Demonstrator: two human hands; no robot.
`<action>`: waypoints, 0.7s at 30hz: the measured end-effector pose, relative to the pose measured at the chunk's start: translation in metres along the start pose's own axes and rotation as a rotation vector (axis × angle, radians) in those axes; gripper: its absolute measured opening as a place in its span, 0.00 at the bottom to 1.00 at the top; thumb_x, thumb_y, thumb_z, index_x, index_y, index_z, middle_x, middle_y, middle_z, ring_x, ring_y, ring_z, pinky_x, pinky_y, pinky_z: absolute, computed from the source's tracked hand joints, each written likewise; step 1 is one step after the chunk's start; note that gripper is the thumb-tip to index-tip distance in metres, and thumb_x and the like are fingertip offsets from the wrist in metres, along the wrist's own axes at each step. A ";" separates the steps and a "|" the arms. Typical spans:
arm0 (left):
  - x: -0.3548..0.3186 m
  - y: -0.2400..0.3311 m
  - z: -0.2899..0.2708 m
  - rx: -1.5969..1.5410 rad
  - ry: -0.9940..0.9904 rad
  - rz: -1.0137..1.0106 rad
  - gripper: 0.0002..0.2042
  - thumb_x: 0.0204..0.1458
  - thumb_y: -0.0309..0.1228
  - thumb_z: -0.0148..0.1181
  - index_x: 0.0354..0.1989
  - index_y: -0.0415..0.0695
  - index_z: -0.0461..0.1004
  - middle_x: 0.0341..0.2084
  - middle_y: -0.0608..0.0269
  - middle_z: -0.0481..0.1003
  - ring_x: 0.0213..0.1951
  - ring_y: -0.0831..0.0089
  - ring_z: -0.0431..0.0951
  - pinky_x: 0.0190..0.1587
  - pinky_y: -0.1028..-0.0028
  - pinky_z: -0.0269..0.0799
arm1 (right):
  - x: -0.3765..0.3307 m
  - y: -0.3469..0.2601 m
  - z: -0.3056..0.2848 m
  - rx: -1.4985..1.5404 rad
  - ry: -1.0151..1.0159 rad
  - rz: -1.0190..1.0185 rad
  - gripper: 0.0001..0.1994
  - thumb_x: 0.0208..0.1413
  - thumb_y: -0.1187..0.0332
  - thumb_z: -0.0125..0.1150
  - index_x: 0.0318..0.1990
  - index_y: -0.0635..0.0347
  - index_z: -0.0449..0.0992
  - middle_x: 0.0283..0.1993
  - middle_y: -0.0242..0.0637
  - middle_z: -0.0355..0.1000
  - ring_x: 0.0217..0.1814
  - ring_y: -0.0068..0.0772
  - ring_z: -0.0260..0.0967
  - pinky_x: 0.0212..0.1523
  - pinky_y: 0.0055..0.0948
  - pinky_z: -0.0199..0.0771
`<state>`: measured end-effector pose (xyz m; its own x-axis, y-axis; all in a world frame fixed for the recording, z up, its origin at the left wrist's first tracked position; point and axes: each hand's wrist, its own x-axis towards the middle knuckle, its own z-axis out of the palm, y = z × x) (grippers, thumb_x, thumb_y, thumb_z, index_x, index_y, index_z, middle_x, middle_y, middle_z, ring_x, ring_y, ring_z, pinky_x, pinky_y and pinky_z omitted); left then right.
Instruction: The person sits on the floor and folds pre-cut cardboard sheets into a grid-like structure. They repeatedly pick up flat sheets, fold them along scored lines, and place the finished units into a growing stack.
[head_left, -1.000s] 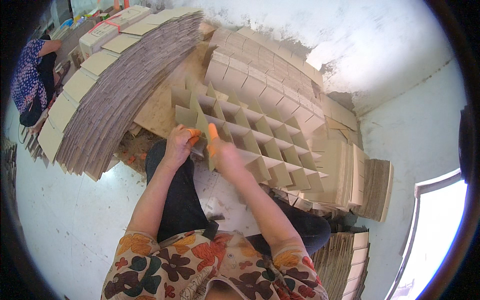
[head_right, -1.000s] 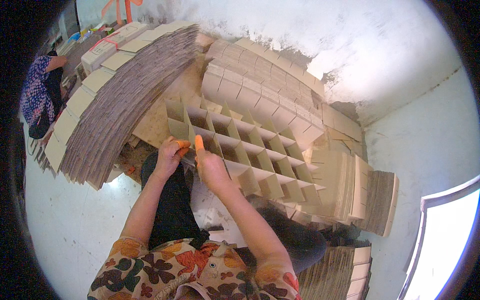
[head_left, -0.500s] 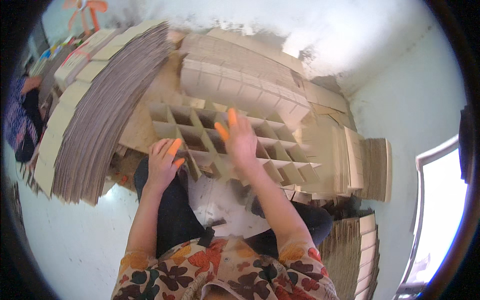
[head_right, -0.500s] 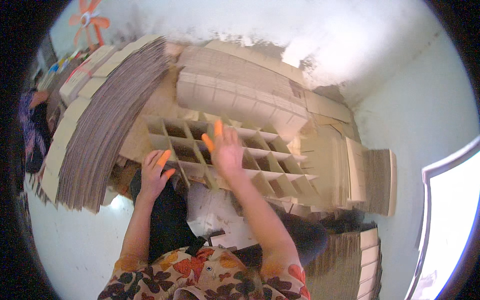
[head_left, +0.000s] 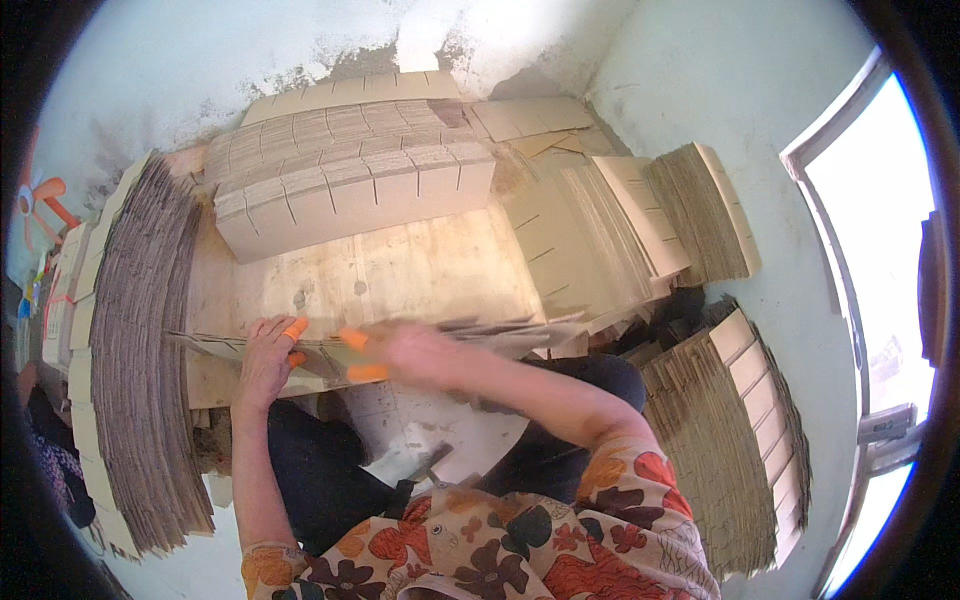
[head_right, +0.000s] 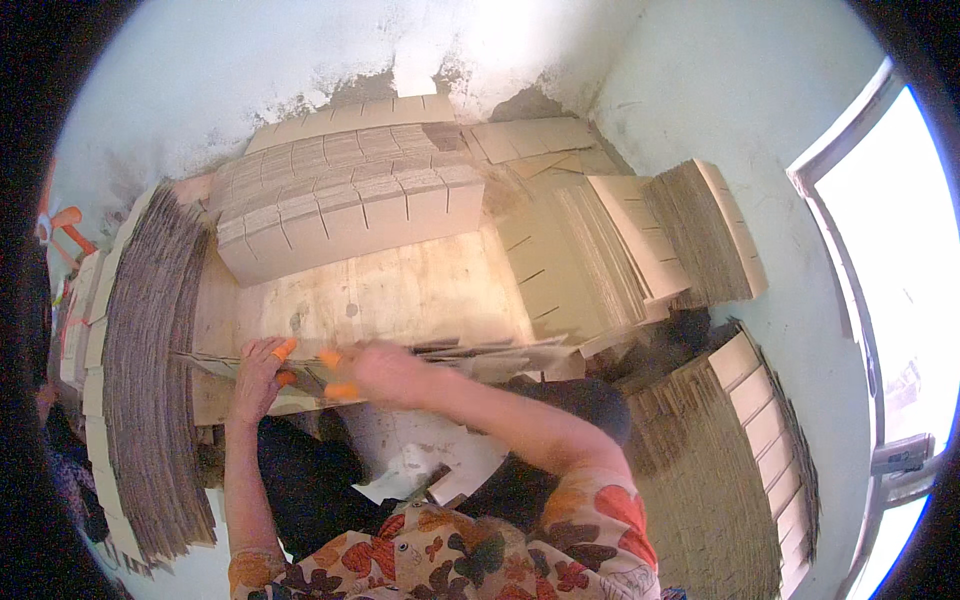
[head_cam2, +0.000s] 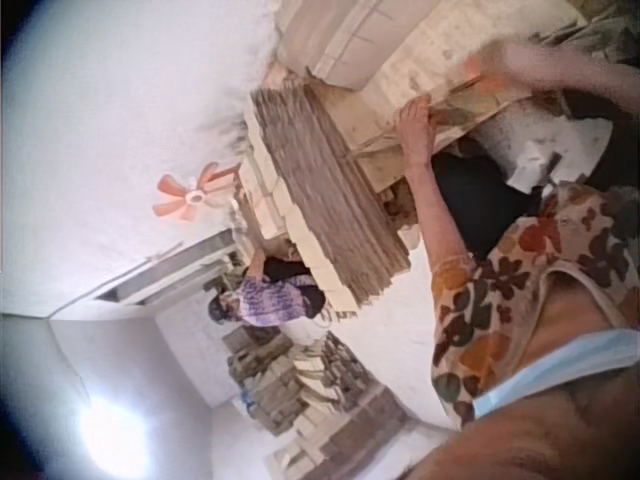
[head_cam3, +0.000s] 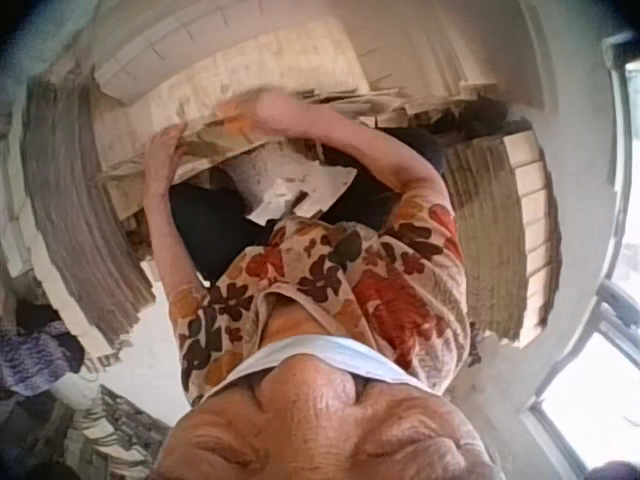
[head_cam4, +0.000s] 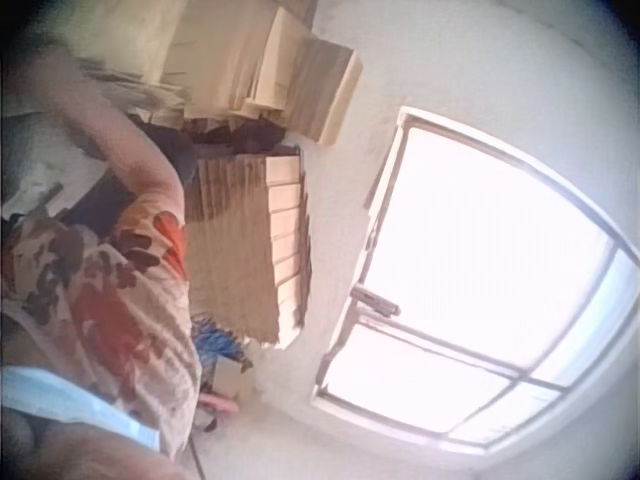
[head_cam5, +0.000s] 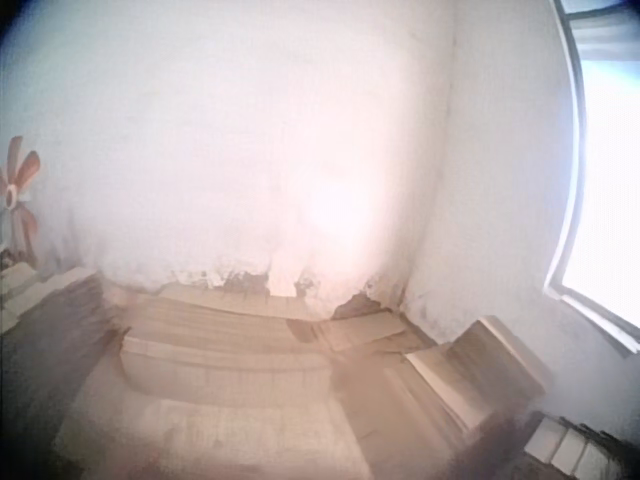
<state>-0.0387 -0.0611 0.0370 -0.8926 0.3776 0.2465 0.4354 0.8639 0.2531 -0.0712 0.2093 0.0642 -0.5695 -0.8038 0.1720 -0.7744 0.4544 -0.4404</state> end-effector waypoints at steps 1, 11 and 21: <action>0.000 -0.002 0.001 -0.037 -0.011 -0.001 0.27 0.33 0.22 0.68 0.49 0.44 0.71 0.46 0.56 0.73 0.52 0.55 0.69 0.55 0.63 0.60 | -0.007 0.013 -0.022 -0.012 0.015 -0.009 0.25 0.57 0.52 0.53 0.55 0.63 0.68 0.52 0.52 0.69 0.53 0.49 0.68 0.53 0.38 0.68; -0.016 -0.013 0.005 -0.175 0.062 -0.074 0.11 0.39 0.28 0.65 0.34 0.45 0.76 0.28 0.55 0.76 0.35 0.58 0.74 0.39 0.63 0.67 | -0.202 0.245 -0.116 -0.514 0.166 1.175 0.50 0.39 0.41 0.67 0.66 0.58 0.52 0.68 0.49 0.52 0.70 0.49 0.48 0.67 0.46 0.48; -0.025 0.045 -0.155 0.264 0.731 -0.318 0.15 0.39 0.28 0.69 0.37 0.39 0.76 0.25 0.55 0.74 0.29 0.62 0.75 0.33 0.67 0.70 | -0.207 0.234 -0.095 -0.618 0.284 1.058 0.44 0.39 0.59 0.72 0.64 0.62 0.56 0.63 0.50 0.60 0.67 0.49 0.52 0.65 0.41 0.52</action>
<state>0.0214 -0.0834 0.1874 -0.6274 -0.1294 0.7679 0.0529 0.9768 0.2077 -0.1610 0.5184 0.0090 -0.9689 0.1395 0.2043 0.1414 0.9899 -0.0055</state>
